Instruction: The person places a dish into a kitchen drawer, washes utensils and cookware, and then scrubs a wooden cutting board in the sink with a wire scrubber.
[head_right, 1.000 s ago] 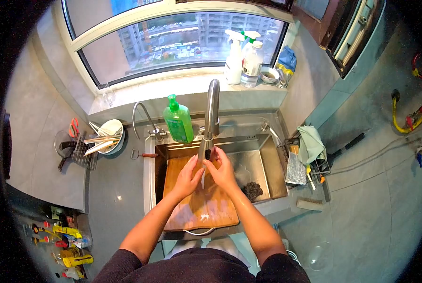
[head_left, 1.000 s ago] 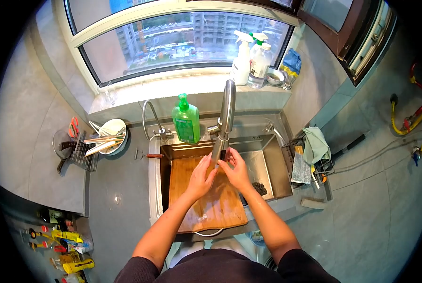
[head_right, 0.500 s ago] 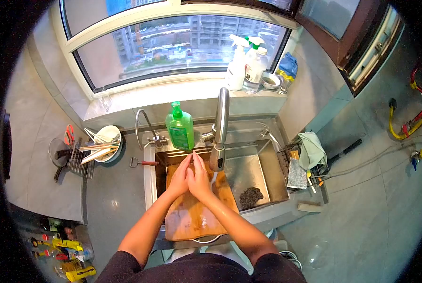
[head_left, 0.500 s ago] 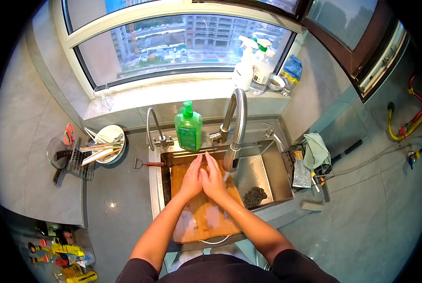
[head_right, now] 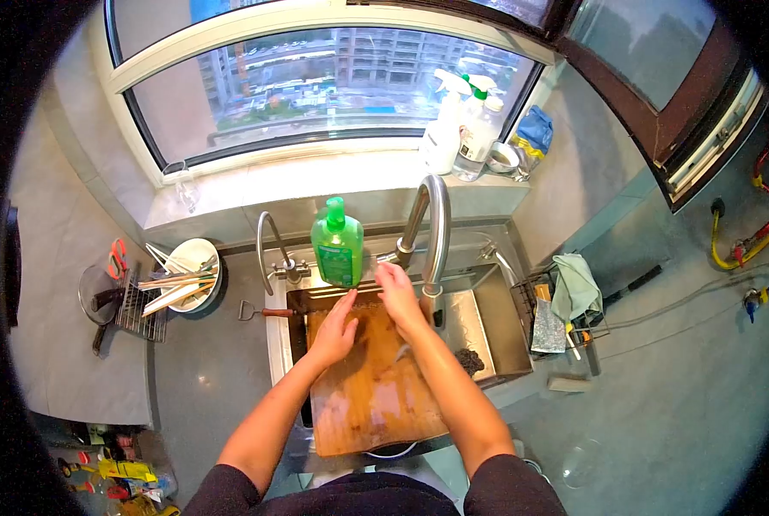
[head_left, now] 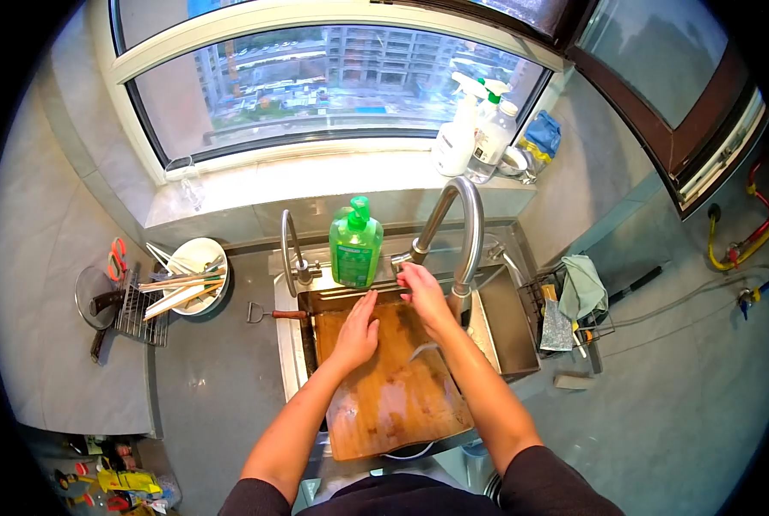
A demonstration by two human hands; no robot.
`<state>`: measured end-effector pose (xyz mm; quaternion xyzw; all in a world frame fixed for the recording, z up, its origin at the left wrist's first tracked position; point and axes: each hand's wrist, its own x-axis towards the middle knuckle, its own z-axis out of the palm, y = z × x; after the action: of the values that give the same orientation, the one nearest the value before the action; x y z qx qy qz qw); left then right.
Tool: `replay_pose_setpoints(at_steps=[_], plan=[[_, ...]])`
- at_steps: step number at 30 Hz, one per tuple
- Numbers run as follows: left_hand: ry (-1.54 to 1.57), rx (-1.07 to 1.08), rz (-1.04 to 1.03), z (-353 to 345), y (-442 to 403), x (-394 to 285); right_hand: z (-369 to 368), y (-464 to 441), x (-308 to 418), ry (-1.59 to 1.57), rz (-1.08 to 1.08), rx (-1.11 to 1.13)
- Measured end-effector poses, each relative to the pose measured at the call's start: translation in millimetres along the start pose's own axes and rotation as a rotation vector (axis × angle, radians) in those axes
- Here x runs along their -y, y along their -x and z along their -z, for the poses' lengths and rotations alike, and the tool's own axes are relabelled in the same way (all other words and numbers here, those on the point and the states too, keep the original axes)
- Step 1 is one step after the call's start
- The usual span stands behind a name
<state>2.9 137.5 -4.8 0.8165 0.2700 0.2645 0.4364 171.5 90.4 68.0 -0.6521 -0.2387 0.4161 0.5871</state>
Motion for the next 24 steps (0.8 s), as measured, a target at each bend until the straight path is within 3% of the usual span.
replay_pose_setpoints(at_steps=[4,8,12,14,19,24], plan=[[0.013,0.017,-0.027,-7,-10,-5,47,4,7,-0.046,0.03,0.047],[0.001,0.022,-0.015,-11,-13,0,74,-10,2,0.104,0.109,0.019],[-0.03,0.019,0.017,-22,-10,19,35,-48,-60,0.256,0.121,0.141],[-0.041,0.015,0.017,-25,-7,28,-3,-58,-77,0.042,-0.121,0.13],[-0.046,0.017,0.097,-18,0,26,-39,-90,-120,-0.072,0.127,-0.139],[-0.04,-0.013,0.117,-12,11,26,-26,-88,-134,-0.099,0.104,-0.161]])
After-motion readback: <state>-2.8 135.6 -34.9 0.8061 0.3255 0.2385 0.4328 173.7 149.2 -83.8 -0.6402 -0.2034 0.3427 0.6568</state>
